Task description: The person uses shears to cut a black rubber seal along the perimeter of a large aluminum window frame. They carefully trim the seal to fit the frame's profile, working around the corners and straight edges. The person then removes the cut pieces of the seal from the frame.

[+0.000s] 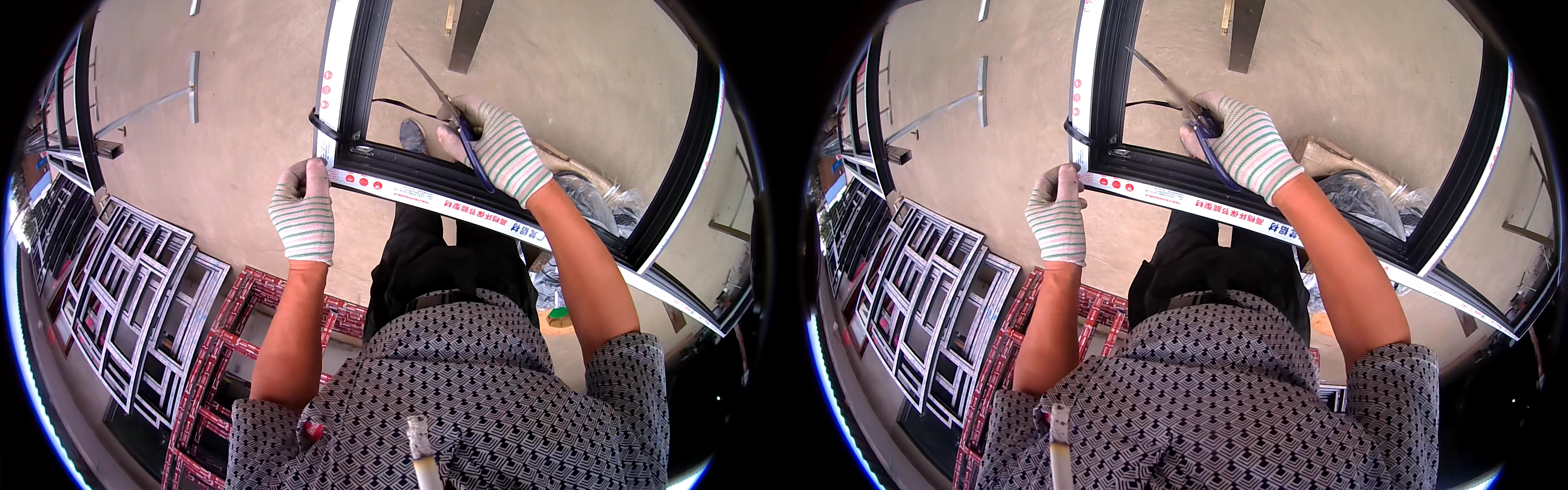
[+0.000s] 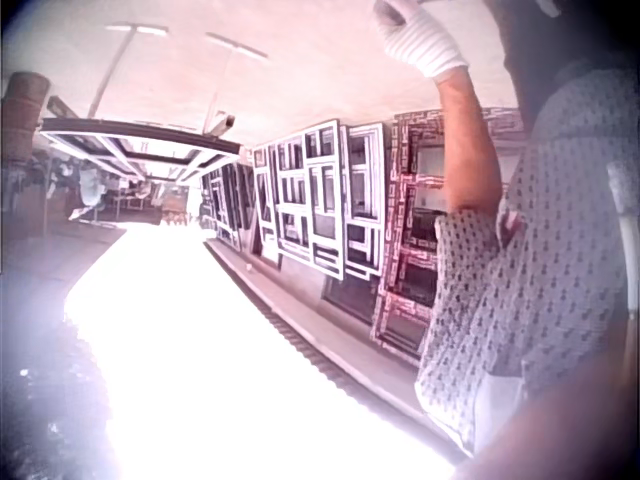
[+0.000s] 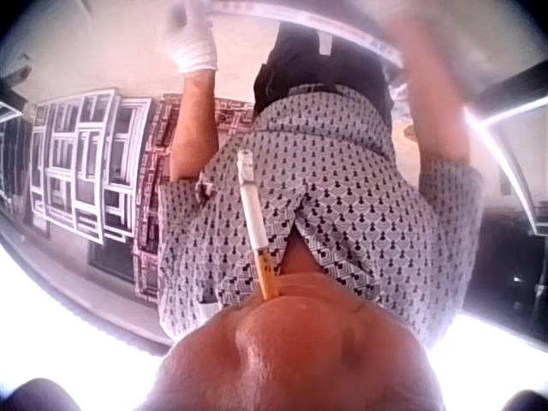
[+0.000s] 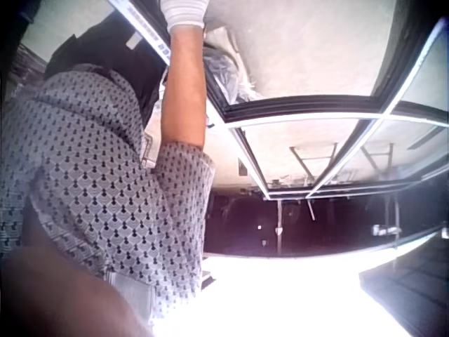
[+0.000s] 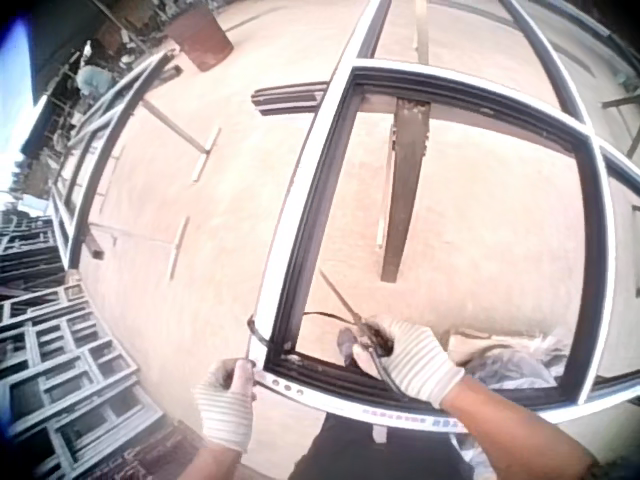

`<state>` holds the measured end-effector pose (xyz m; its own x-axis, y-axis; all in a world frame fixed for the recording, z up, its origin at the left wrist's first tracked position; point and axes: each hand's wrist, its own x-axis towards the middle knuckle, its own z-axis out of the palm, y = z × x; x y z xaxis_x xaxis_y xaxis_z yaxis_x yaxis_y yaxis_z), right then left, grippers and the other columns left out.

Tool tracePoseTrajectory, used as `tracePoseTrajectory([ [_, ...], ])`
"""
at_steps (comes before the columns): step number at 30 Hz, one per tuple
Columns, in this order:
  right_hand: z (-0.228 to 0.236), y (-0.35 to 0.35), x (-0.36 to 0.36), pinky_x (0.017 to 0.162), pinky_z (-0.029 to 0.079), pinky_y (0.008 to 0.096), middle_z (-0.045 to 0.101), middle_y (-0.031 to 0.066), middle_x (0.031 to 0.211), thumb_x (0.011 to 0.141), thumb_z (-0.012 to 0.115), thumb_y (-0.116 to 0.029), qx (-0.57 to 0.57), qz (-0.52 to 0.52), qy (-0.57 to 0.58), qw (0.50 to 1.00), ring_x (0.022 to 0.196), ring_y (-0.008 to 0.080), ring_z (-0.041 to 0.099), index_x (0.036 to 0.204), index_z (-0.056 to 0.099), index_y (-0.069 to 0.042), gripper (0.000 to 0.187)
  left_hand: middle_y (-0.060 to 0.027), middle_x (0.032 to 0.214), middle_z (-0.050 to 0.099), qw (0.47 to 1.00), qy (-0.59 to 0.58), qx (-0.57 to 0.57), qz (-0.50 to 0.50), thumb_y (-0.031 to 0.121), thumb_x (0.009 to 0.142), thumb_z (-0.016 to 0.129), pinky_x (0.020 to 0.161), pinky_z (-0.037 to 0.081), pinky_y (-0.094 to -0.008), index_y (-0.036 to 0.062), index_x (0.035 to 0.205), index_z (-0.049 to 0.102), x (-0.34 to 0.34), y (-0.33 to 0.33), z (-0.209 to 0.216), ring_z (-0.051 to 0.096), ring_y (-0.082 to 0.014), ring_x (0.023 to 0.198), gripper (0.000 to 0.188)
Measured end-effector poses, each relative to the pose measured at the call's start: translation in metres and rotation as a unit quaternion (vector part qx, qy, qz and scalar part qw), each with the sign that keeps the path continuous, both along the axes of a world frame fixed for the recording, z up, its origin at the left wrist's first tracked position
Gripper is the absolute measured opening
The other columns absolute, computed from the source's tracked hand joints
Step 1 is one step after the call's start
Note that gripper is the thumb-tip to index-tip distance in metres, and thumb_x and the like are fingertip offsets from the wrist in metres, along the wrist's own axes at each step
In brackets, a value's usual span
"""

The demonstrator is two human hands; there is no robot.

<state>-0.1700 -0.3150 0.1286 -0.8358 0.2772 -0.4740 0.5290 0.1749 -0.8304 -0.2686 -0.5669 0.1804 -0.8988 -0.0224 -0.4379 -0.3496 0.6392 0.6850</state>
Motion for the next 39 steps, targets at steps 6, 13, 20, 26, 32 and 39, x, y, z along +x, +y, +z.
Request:
tracePoseTrajectory([
  [6,-0.01,-0.035,-0.052,0.079,0.055,0.038,0.071,0.0201,0.092,0.09,0.071,-0.023,0.018,0.059,0.092,0.994,0.084,0.0344,0.069,0.119,0.064,-0.002,0.036,0.0001,0.08,0.064,0.987,-0.125,0.105,0.0,0.024,0.101,0.064,0.06,0.046,-0.0209,0.0003,0.105,0.072,0.05,0.013,-0.005,0.054,-0.0043,0.068,0.026],
  [13,-0.022,-0.056,-0.043,0.08,0.056,0.0308,0.072,0.0132,0.091,0.088,0.076,-0.027,-0.028,0.024,0.063,0.997,0.086,0.0173,0.071,0.121,0.063,-0.001,0.044,0.0023,0.077,0.061,0.976,-0.158,0.148,-0.001,0.025,0.101,0.064,0.061,0.043,-0.0193,-0.0003,0.108,0.072,0.065,0.006,-0.013,0.051,-0.0028,0.068,0.027],
  [20,-0.006,-0.076,-0.069,0.086,0.056,0.0302,0.072,0.0106,0.099,0.085,0.081,-0.026,-0.084,0.025,0.048,0.995,0.09,0.0163,0.07,0.121,0.059,0.003,0.051,0.0035,0.076,0.06,0.977,-0.131,0.168,-0.001,0.023,0.101,0.064,0.061,0.043,-0.0196,-0.0032,0.11,0.072,0.07,0.006,-0.015,0.05,-0.0022,0.067,0.029],
  [26,-0.01,-0.069,-0.07,0.083,0.056,0.0286,0.07,0.0112,0.1,0.088,0.079,-0.018,-0.106,0.025,0.018,0.994,0.09,0.0154,0.067,0.122,0.057,0.003,0.045,0.0033,0.076,0.06,0.97,-0.154,0.19,0.014,0.022,0.101,0.064,0.063,0.044,-0.0208,-0.0039,0.111,0.071,0.071,0.007,-0.009,0.05,-0.0024,0.069,0.028],
  [32,0.01,-0.054,-0.042,0.076,0.053,0.0257,0.067,0.004,0.09,0.09,0.077,-0.017,0.05,0.127,0.008,0.991,0.083,0.0081,0.062,0.118,0.06,0.001,0.037,0.0005,0.084,0.063,0.95,-0.17,0.256,0.055,0.025,0.102,0.062,0.068,0.047,-0.0215,-0.0018,0.117,0.069,0.061,-0.001,-0.007,0.053,-0.0043,0.074,0.031],
  [39,0.042,-0.075,-0.018,0.074,0.057,0.0399,0.071,0.0155,0.093,0.077,0.081,-0.016,0.214,0.281,0.112,0.929,0.083,0.0329,0.071,0.123,0.061,-0.005,0.051,-0.0033,0.101,0.068,0.931,-0.166,0.323,0.022,0.037,0.102,0.064,0.081,0.05,-0.0243,-0.0037,0.124,0.065,0.064,-0.002,0.003,0.058,-0.0073,0.09,0.046],
])
